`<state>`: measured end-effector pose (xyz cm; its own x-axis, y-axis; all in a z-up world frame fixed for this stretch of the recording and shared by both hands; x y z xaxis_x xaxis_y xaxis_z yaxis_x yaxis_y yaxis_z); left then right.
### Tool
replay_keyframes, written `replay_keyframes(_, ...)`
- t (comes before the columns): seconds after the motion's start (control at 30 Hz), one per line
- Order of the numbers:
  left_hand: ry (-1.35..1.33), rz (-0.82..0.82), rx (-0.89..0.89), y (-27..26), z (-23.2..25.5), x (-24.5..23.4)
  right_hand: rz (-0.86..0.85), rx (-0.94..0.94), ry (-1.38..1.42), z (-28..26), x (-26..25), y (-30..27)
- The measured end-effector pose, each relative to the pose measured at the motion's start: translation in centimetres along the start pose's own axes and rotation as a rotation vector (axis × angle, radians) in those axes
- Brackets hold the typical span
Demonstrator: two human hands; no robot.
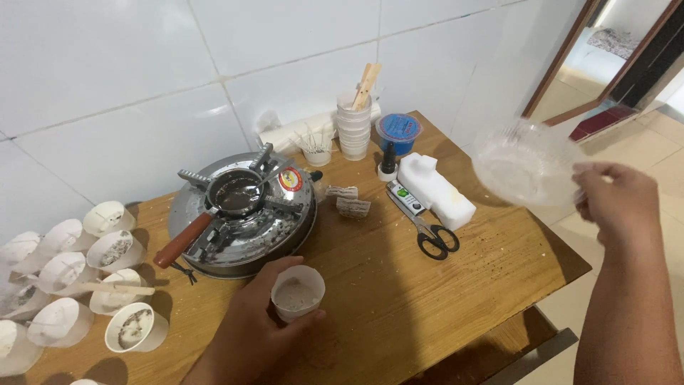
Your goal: Preparing small paper cup molds for candle making by inserting wicks and centering them with wooden sticks.
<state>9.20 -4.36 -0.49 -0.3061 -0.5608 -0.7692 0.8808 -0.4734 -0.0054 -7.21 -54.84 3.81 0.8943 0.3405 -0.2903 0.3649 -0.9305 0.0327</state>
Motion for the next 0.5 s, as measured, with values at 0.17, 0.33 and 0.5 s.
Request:
replay_keyframes(0.17, 0.018, -0.145, -0.129, -0.2, -0.6, 0.9, 0.004, -0.086, 0.131, -5.0, 0.6, -1.4)
replay_keyframes(0.33, 0.131, -0.072, 0.217, 0.0, 1.1, 1.2, -0.435, -0.227, -0.008, -6.4, 6.5, -5.9)
replay_keyframes(0.5, 0.156, -0.078, 0.216, -0.2, 0.9, 1.3, -0.749, -0.095, -0.219, -4.6, 11.3, -12.7)
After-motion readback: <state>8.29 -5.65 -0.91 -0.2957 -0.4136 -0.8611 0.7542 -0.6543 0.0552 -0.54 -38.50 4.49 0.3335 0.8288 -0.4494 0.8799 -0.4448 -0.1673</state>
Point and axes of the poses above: each hand's wrist, its own y-axis towards the middle knuckle, its own x-axis out of the palm, z = x × y, the point moved 10 cm from there along y, towards the middle knuckle, and after that the axes turned 13 degrees about y, right-handed, at the moved point
